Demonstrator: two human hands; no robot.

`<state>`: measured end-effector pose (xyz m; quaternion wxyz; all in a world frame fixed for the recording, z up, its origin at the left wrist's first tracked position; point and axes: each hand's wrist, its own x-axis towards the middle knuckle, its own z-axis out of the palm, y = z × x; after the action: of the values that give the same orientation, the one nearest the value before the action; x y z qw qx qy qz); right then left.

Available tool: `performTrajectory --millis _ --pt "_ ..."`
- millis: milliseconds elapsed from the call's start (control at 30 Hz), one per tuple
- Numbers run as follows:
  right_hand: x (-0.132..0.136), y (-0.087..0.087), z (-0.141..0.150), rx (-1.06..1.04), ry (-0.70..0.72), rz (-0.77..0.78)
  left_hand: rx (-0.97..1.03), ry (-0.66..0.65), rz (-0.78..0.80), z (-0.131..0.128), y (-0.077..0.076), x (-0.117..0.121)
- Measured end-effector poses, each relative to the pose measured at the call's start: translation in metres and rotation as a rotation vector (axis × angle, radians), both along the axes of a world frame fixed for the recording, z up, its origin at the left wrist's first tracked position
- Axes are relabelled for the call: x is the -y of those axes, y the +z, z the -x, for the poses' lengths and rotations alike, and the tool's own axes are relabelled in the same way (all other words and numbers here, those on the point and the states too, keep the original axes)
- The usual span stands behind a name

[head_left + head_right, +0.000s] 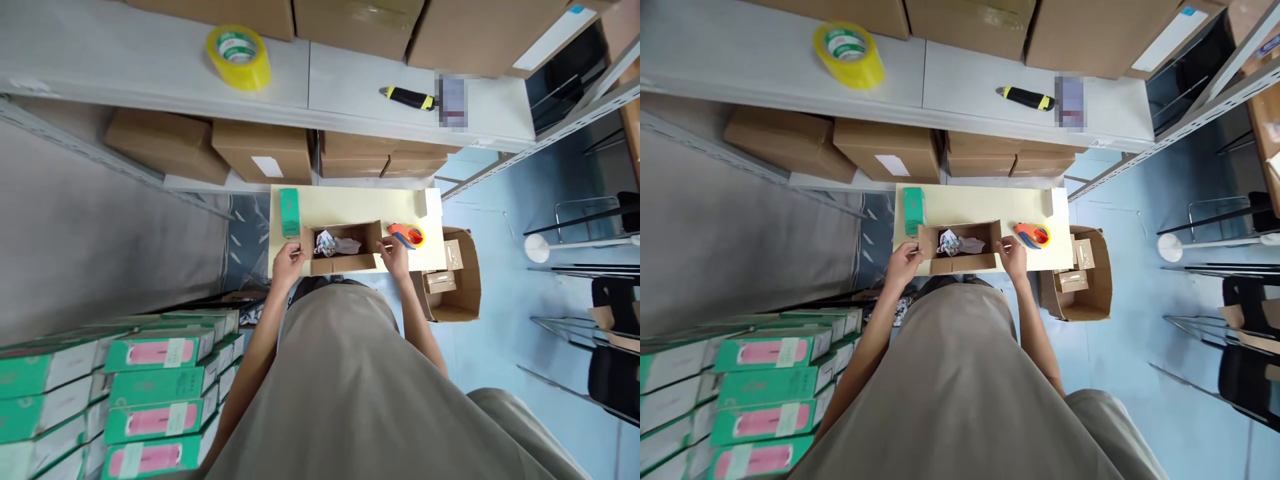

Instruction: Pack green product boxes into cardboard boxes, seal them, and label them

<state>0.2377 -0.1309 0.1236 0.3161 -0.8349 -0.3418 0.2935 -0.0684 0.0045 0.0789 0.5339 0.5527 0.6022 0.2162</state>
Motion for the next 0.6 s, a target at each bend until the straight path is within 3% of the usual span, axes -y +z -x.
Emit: performTrajectory --millis 167,233,333,400,600 --pt "-0.007 -0.016 -0.001 0.011 -0.063 0.087 -0.015 -0.072 0.118 -0.006 -0.01 -0.028" --pt "-0.008 -0.017 -0.001 0.011 -0.069 0.109 -0.084 -0.041 0.076 -0.008 -0.013 -0.044" --pt "-0.009 -0.015 -0.004 0.012 -0.056 0.141 -0.343 0.016 -0.051 -0.015 -0.02 -0.071" --pt "-0.011 -0.011 -0.006 0.014 -0.038 0.157 -0.486 0.014 -0.047 -0.026 -0.027 -0.086" --pt "-0.022 0.002 -0.007 0.023 0.002 0.191 -0.526 0.064 0.07 -0.056 -0.048 -0.108"
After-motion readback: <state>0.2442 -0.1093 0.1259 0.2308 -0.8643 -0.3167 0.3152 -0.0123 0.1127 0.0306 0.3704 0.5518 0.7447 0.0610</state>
